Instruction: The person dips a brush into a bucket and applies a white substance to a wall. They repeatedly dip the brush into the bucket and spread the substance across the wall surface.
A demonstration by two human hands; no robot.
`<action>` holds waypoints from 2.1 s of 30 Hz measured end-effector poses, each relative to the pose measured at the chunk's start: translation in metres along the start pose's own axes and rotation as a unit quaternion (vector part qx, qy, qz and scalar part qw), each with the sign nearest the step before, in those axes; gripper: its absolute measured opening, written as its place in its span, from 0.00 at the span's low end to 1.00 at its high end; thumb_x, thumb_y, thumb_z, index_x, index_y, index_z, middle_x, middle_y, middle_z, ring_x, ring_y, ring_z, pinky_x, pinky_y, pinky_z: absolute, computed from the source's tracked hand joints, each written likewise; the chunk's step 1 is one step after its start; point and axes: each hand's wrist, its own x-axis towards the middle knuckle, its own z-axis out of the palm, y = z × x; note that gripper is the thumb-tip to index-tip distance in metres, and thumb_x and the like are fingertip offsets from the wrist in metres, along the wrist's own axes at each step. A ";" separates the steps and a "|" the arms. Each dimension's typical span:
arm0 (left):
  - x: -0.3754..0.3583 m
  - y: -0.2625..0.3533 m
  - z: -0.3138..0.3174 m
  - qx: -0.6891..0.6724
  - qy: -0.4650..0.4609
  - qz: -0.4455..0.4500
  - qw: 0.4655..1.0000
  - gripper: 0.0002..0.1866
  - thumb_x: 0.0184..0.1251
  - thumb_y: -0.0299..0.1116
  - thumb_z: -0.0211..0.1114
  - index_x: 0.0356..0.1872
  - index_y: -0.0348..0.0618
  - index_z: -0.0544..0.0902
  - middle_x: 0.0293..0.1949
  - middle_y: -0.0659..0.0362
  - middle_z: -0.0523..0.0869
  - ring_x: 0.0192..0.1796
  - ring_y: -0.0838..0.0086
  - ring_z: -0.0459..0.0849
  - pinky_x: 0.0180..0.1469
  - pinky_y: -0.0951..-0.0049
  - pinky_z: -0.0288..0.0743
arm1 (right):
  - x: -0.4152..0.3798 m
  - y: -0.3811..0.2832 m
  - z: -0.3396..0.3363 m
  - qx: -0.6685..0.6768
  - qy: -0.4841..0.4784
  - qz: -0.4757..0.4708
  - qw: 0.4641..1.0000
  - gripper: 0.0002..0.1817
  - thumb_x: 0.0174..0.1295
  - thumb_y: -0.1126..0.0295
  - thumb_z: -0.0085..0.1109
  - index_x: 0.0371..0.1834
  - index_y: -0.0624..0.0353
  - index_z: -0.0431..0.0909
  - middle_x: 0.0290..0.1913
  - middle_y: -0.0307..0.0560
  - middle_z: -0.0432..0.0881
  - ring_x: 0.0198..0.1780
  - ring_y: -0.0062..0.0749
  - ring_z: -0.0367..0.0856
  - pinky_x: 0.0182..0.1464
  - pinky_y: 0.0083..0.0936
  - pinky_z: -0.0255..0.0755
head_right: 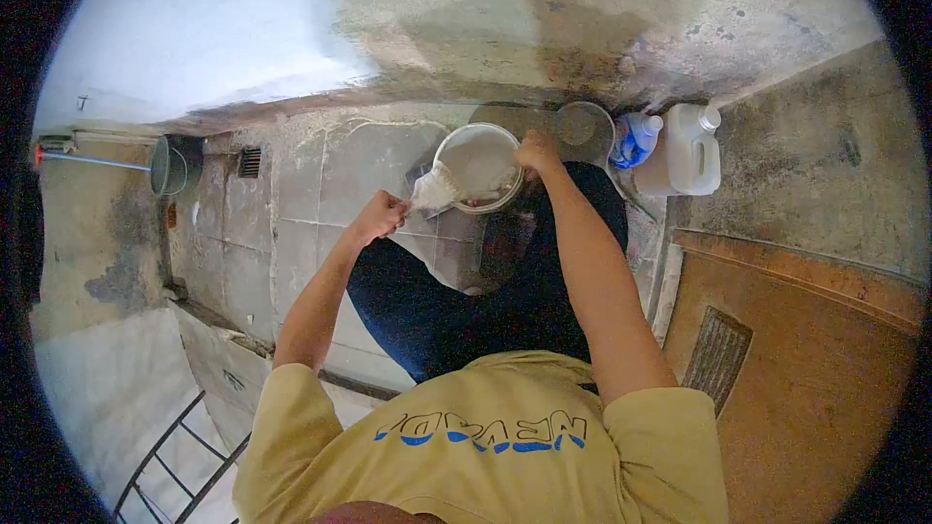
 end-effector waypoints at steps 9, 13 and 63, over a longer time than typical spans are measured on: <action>-0.013 -0.008 -0.004 0.025 0.018 -0.024 0.999 0.19 0.64 0.37 0.59 0.17 0.34 0.79 0.10 0.60 0.73 0.11 0.76 0.69 0.14 0.70 0.60 | 0.001 0.004 0.006 -0.063 0.035 -0.076 0.994 0.13 0.53 0.74 0.53 0.32 0.78 0.80 0.30 0.65 0.84 0.28 0.44 0.87 0.37 0.35 0.81; -0.011 -0.044 -0.007 0.165 0.043 0.039 0.985 0.20 0.66 0.37 0.57 0.17 0.34 0.80 0.13 0.62 0.73 0.12 0.79 0.69 0.16 0.72 0.62 | 0.017 0.007 0.020 -0.052 0.042 -0.051 0.996 0.14 0.49 0.74 0.57 0.35 0.73 0.82 0.32 0.62 0.85 0.30 0.46 0.87 0.42 0.37 0.80; -0.067 -0.007 -0.004 0.466 0.220 0.156 0.843 0.11 0.66 0.37 0.55 0.33 0.40 0.78 0.31 0.46 0.82 0.34 0.46 0.82 0.35 0.49 0.75 | 0.000 0.005 0.028 -0.043 0.068 -0.075 0.994 0.11 0.49 0.78 0.54 0.33 0.72 0.82 0.32 0.64 0.84 0.39 0.48 0.86 0.45 0.40 0.78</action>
